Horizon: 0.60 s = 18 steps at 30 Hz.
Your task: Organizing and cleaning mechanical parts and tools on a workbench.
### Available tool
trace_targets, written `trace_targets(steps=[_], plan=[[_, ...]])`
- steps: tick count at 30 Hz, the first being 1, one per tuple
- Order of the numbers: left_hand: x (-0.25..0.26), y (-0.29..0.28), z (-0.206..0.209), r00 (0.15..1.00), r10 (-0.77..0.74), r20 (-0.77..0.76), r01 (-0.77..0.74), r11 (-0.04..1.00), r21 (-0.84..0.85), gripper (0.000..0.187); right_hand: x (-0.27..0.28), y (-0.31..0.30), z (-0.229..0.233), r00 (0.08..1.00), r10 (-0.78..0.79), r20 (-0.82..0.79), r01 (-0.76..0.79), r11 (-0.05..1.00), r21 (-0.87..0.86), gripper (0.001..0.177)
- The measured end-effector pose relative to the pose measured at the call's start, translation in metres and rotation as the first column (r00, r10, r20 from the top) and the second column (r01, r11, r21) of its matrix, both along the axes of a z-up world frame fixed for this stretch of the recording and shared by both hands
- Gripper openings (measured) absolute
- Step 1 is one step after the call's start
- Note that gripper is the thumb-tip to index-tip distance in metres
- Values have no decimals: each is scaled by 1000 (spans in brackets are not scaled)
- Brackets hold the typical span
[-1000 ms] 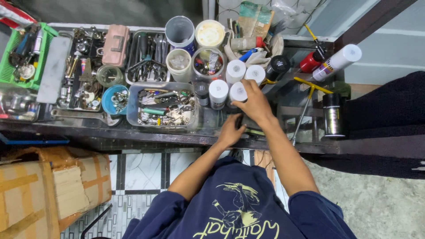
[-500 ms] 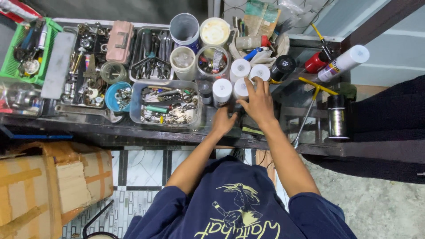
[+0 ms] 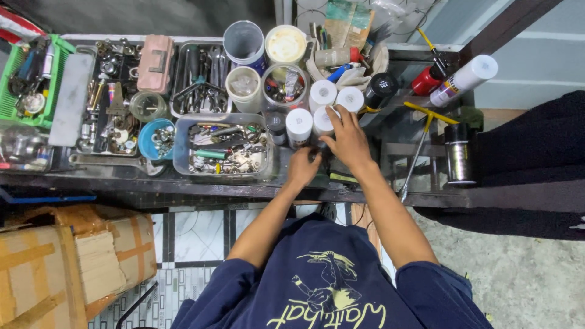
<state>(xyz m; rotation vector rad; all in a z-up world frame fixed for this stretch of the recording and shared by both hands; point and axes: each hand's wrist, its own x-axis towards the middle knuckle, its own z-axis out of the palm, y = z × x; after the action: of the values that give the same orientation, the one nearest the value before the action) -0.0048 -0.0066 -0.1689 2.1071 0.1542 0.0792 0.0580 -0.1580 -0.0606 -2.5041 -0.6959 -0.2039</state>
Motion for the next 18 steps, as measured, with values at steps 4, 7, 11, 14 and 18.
trace_targets(steps=[4,7,11,14,18], plan=[[-3,-6,5,993,-25,119,15,996,88,28,-4,-1,9,1000,-17,-9,17,1000,-6,79],[-5,-11,28,980,-104,172,72,981,182,26,-11,-8,9,998,-36,60,36,999,3,76],[-2,-17,49,903,-199,381,87,953,291,35,-20,-22,3,977,-63,205,50,996,68,62],[0,-27,62,823,-280,494,117,935,335,44,-27,-39,-4,958,-99,270,79,993,84,55],[2,-48,71,761,-340,552,133,916,379,44,-35,-66,-7,938,-136,320,111,989,93,48]])
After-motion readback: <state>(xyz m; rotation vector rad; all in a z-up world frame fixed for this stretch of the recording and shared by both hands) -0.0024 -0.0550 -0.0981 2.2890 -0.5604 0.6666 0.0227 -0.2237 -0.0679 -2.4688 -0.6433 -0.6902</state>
